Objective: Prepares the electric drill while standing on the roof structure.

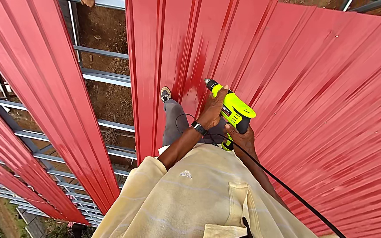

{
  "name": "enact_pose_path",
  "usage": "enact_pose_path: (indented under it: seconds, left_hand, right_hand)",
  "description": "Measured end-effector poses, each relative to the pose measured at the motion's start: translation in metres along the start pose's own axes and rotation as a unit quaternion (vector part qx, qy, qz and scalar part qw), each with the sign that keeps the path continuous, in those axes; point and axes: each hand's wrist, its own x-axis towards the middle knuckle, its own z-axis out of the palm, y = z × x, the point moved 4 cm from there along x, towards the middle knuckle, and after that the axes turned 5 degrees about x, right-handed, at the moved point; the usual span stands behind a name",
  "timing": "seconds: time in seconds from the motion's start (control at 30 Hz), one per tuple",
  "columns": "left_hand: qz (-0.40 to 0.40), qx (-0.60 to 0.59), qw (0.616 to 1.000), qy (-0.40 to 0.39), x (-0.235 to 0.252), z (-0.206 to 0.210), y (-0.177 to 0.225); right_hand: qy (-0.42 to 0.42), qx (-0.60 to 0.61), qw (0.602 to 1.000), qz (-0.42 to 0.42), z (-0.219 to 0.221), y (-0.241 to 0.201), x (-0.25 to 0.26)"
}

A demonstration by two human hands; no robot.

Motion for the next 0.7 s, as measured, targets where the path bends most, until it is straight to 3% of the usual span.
enact_pose_path:
  seconds: [0.43, 0.7]
  left_hand:
    - [0.015, -0.009, 1.000, -0.012, 0.004, 0.004, 0.001]
    - [0.038, -0.015, 0.999, -0.004, 0.014, 0.011, -0.011]
  right_hand:
    - [-0.017, -0.013, 1.000, -0.015, -0.005, 0.001, -0.001]
    - [-0.088, 0.071, 0.994, 0.008, -0.028, 0.006, 0.002]
